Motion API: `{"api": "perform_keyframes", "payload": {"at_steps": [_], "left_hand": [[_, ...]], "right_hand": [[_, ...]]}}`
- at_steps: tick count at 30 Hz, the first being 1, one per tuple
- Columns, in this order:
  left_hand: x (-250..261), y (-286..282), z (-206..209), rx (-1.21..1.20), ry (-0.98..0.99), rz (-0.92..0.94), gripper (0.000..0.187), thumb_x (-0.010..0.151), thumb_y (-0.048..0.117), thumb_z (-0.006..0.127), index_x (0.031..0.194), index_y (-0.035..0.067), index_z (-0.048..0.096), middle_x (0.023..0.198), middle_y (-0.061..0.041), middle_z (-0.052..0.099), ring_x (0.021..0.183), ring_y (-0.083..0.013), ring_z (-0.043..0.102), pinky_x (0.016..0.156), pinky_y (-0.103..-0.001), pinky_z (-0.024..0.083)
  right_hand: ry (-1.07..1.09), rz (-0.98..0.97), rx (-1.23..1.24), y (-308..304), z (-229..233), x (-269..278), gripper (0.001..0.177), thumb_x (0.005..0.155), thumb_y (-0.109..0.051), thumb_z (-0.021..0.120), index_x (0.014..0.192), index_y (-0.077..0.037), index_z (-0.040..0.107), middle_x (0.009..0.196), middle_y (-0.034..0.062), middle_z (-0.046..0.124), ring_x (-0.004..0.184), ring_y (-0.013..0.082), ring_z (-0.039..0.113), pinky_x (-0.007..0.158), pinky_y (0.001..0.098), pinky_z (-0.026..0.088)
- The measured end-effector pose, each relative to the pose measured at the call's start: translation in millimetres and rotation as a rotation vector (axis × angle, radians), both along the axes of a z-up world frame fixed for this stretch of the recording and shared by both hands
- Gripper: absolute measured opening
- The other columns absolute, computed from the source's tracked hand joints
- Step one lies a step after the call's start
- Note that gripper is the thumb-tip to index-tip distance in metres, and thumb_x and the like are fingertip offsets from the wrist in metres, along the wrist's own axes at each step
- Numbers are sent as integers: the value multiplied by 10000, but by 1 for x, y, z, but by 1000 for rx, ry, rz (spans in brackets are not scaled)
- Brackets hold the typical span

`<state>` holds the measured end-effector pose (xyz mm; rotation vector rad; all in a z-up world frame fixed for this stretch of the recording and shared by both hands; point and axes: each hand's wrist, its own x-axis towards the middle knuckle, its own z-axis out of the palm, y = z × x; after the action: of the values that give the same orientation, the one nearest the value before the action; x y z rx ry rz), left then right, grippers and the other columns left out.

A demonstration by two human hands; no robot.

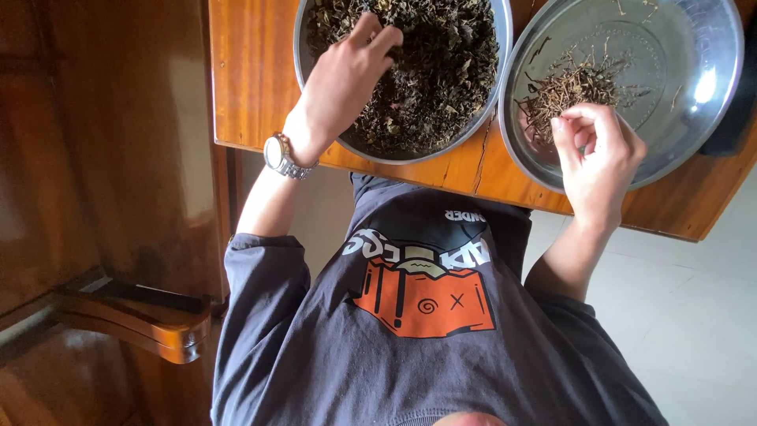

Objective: Manually sorting dried tea leaves by picking out stems and placing them in a separate bowl

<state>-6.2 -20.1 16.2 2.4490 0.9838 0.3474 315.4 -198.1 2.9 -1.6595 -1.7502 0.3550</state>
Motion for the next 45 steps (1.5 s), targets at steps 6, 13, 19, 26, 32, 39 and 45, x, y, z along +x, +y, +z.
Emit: {"api": "perform_keyframes", "payload": {"at_steps": [6,13,19,26,32,39,45], "left_hand": [[12,-11,-10,342,315,97,426,999,259,774,1343,101,579,1325,-162,460,1159,-263,530,885,-373,631],[35,-11,-41,462,396,41,543,878,529,808,1095,64,629,1210,-95,530,1091,-203,533,858,-332,555],[40,-9,-39,458,358,37,402,857,339,850,1048,77,614,1153,-74,537,1019,-194,513,771,-309,523],[45,-9,-47,443,286,79,75,917,8,573,987,30,588,1129,-103,531,989,-207,498,754,-309,520],[36,-2,-44,331,139,66,87,971,101,645,950,29,599,1035,-71,536,928,-191,520,717,-298,581],[19,-3,-11,-22,-111,127,143,944,95,758,965,12,644,982,-77,592,881,-225,608,619,-349,569],[14,-16,-8,52,-280,102,107,943,8,742,950,-25,640,938,-102,627,779,-210,661,710,-304,607]], "right_hand": [[-12,10,4,1,0,0,100,1128,78,781,1075,74,696,874,148,686,685,207,554,604,317,438],[-26,16,26,0,1,0,110,1116,61,792,1067,63,693,886,146,697,685,202,571,620,313,464],[-26,8,21,-1,-2,2,106,1112,66,792,1075,58,693,873,139,694,692,204,585,638,318,484],[-16,15,3,-1,0,0,109,1123,12,777,1079,51,685,883,142,685,700,209,583,641,323,491],[-16,13,3,-3,0,2,112,1119,18,783,1076,44,683,885,136,687,695,207,574,657,327,503],[-38,43,15,0,-5,1,107,1117,28,779,1091,46,676,897,144,702,699,202,605,636,308,527],[-6,200,118,33,5,-36,117,1041,78,794,1046,47,682,883,143,690,723,200,607,672,312,542]]}}
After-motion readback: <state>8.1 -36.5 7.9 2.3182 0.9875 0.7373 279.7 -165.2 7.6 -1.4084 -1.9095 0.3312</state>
